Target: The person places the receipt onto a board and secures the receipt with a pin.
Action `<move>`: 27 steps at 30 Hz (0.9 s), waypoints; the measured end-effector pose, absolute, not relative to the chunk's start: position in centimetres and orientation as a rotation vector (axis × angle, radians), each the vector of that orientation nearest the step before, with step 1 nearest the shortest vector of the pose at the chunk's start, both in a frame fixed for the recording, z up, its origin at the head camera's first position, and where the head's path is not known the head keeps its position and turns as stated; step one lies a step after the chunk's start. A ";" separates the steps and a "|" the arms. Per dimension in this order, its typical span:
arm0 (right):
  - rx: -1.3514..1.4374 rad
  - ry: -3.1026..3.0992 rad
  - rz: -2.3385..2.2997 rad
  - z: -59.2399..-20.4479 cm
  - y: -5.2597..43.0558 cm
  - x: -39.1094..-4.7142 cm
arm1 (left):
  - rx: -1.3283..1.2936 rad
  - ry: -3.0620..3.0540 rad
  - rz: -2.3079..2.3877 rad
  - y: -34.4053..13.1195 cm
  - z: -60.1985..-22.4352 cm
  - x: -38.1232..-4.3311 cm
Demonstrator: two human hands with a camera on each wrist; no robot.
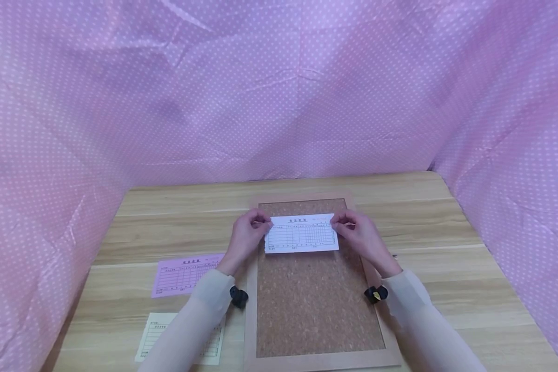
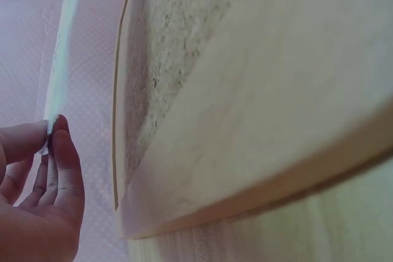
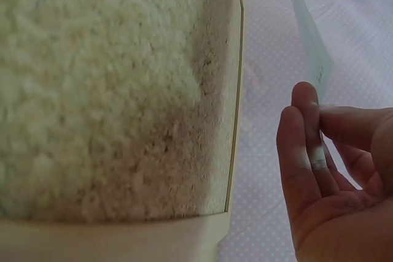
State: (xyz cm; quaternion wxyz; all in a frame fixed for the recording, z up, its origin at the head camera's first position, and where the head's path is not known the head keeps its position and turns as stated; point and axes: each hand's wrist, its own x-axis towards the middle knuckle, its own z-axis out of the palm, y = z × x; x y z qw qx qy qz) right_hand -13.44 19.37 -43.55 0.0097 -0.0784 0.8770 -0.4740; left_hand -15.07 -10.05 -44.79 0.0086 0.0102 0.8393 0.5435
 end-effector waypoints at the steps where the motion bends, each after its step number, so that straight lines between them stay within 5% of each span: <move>1: -0.243 2.748 -1.458 -43.6 19.4 -13.5 | 0.044 2.632 1.684 -10.0 -44.9 -15.2; 27: -0.191 2.710 -1.211 -43.6 19.3 -15.8 | 0.160 2.736 1.388 -9.5 -45.7 -17.4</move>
